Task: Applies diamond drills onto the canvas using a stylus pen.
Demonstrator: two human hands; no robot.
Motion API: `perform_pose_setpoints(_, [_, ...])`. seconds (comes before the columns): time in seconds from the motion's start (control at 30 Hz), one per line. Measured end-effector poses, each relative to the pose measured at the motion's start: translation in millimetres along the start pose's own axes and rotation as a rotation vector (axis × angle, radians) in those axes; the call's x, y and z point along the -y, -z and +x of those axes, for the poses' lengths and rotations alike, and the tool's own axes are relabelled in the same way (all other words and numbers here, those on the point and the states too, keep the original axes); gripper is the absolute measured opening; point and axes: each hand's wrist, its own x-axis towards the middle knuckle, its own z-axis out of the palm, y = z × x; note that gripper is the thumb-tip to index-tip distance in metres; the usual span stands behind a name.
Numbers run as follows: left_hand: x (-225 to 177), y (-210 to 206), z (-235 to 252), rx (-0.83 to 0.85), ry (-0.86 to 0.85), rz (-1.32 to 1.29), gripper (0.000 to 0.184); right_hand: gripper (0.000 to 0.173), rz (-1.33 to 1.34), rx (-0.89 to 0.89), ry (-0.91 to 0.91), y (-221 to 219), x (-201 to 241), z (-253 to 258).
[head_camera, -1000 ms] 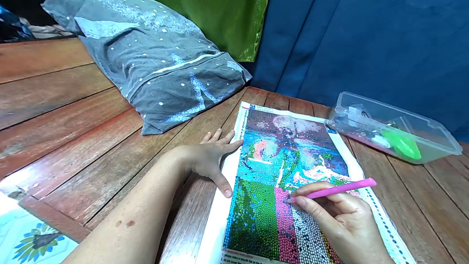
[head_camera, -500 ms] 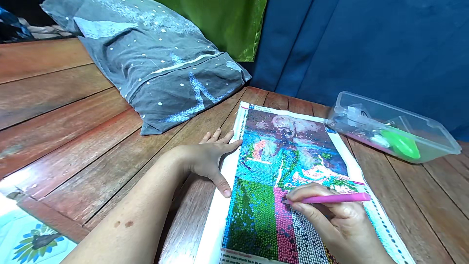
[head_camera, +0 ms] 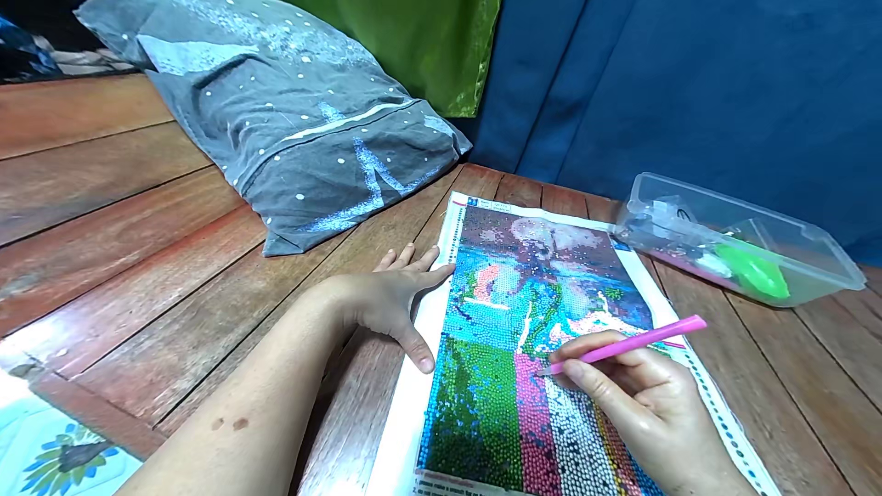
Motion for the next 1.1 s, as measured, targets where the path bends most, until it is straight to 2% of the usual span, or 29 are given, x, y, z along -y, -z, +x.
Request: perform_pose_setpoints(1.1, [0.4, -0.4, 0.8, -0.005, 0.006, -0.006, 0.129, 0.009, -0.076, -0.011, 0.072, -4.2, -4.4, -2.1])
